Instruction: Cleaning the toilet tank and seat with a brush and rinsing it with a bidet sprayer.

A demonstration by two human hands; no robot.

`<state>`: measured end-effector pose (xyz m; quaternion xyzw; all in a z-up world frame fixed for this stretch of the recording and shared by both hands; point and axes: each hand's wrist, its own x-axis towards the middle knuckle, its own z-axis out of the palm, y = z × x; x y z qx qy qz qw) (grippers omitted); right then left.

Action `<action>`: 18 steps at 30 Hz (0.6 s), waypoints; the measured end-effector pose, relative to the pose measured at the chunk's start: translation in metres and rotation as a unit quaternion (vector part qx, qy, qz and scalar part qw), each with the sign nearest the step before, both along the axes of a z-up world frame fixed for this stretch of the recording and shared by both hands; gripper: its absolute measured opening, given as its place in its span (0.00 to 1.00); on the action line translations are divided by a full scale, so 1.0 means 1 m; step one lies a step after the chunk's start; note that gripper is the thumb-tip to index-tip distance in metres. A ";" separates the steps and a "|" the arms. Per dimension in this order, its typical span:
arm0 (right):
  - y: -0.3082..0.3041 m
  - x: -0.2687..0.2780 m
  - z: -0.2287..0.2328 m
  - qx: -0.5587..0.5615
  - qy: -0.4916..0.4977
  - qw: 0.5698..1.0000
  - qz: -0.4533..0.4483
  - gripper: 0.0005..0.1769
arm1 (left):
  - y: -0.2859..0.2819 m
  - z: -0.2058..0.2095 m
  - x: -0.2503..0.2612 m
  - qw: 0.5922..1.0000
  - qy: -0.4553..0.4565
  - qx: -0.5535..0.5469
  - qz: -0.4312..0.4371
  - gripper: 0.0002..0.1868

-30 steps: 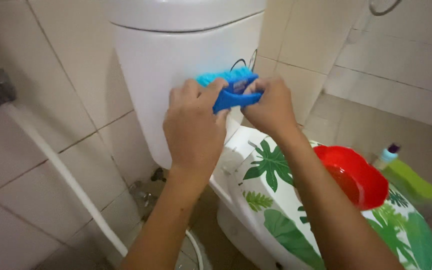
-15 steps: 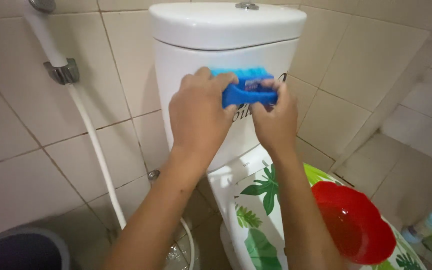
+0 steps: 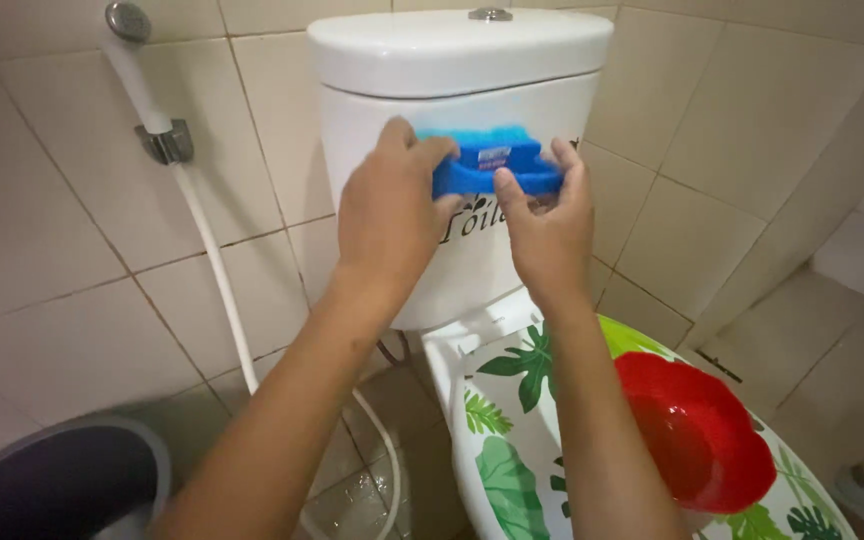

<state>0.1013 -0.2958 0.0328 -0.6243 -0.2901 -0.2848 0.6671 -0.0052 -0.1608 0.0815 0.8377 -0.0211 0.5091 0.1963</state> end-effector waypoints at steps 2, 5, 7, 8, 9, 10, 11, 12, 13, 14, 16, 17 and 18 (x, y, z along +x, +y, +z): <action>-0.003 0.002 -0.006 -0.009 0.021 0.999 -0.027 0.35 | -0.001 -0.017 0.010 1.000 0.021 0.011 -0.002 0.22; -0.008 0.005 -0.010 -0.068 0.102 0.987 -0.104 0.33 | -0.003 -0.037 0.027 0.999 0.032 0.035 -0.026 0.19; -0.011 0.009 -0.012 -0.114 0.160 0.969 -0.152 0.33 | -0.002 -0.040 0.034 0.997 0.022 0.052 -0.049 0.18; -0.014 0.013 -0.013 -0.091 0.144 0.979 -0.115 0.32 | -0.003 -0.036 0.037 0.997 0.040 0.048 -0.046 0.17; -0.017 0.017 -0.015 -0.068 0.126 0.987 -0.079 0.31 | -0.003 -0.032 0.039 0.996 0.059 0.044 -0.043 0.16; -0.021 0.016 -0.010 -0.067 0.126 0.986 -0.082 0.31 | -0.001 -0.028 0.041 0.996 0.058 0.045 -0.047 0.16; -0.025 0.014 -0.005 -0.055 0.112 0.992 -0.028 0.33 | 0.001 -0.024 0.041 0.996 0.028 0.053 -0.063 0.15; -0.028 0.010 -0.005 -0.046 0.103 0.993 0.026 0.36 | 0.003 -0.024 0.039 0.995 0.003 0.058 -0.078 0.15; -0.030 0.013 -0.016 -0.047 0.107 0.993 0.024 0.36 | 0.004 -0.027 0.037 0.995 0.006 0.056 -0.081 0.15; -0.030 0.019 -0.020 -0.093 0.075 0.992 0.033 0.34 | 0.006 -0.025 0.037 0.995 0.000 0.059 -0.084 0.16; -0.031 0.016 -0.019 -0.138 0.039 0.989 0.036 0.33 | 0.008 -0.028 0.040 0.994 -0.010 0.065 -0.090 0.16; -0.030 0.007 -0.015 -0.192 0.102 0.976 0.006 0.31 | 0.009 -0.035 0.043 0.994 0.024 0.080 -0.070 0.15; -0.030 0.000 -0.011 -0.246 0.166 0.955 -0.025 0.30 | 0.010 -0.041 0.047 0.993 0.059 0.093 -0.049 0.13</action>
